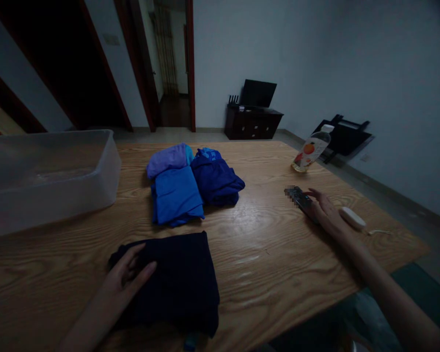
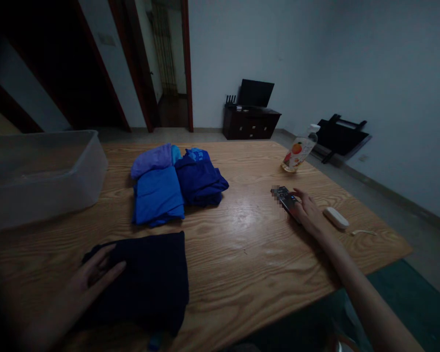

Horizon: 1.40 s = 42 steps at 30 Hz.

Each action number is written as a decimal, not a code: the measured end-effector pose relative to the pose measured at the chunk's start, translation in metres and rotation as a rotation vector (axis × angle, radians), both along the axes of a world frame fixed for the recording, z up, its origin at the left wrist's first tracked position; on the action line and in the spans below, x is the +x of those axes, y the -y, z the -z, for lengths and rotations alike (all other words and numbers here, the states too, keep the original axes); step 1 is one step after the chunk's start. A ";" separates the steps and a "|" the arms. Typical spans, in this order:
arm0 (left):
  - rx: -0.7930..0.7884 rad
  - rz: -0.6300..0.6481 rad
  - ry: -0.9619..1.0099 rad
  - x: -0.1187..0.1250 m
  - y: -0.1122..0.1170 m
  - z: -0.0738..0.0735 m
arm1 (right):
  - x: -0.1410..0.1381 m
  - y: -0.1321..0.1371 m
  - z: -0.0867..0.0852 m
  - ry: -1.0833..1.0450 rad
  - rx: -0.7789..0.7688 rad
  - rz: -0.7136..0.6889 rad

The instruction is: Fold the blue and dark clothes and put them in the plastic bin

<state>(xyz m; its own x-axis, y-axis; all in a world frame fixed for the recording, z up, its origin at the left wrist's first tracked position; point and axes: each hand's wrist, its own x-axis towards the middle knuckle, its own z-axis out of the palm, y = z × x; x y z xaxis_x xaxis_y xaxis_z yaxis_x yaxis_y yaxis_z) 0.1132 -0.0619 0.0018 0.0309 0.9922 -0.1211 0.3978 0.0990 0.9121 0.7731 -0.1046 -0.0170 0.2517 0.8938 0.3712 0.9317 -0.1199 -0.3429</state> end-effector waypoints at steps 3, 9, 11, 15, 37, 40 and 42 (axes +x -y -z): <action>-0.001 -0.014 -0.030 0.001 0.001 -0.002 | 0.000 -0.001 0.000 0.004 -0.004 -0.003; -0.023 -0.031 -0.040 0.001 0.001 -0.001 | -0.001 -0.002 0.001 -0.012 -0.011 -0.002; -0.021 -0.037 -0.037 0.001 0.001 0.001 | -0.001 -0.002 0.000 -0.015 0.003 -0.003; -0.019 -0.027 -0.037 0.000 0.000 0.003 | -0.006 0.002 -0.005 -0.025 0.044 0.011; -0.011 -0.029 -0.082 0.003 0.002 -0.003 | -0.021 0.023 -0.005 -0.090 0.049 0.057; -0.014 -0.018 -0.077 0.003 0.001 -0.005 | -0.011 0.020 -0.002 -0.113 0.048 0.041; -0.009 -0.020 -0.070 0.003 0.001 -0.005 | -0.004 0.014 -0.001 -0.114 0.040 0.033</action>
<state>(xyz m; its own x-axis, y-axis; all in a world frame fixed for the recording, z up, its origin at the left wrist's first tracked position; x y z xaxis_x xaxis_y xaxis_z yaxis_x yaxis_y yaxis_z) 0.1160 -0.0632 0.0072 0.0018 0.9914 -0.1311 0.4588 0.1157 0.8810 0.7693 -0.1190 -0.0161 0.3235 0.8692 0.3739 0.8822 -0.1342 -0.4514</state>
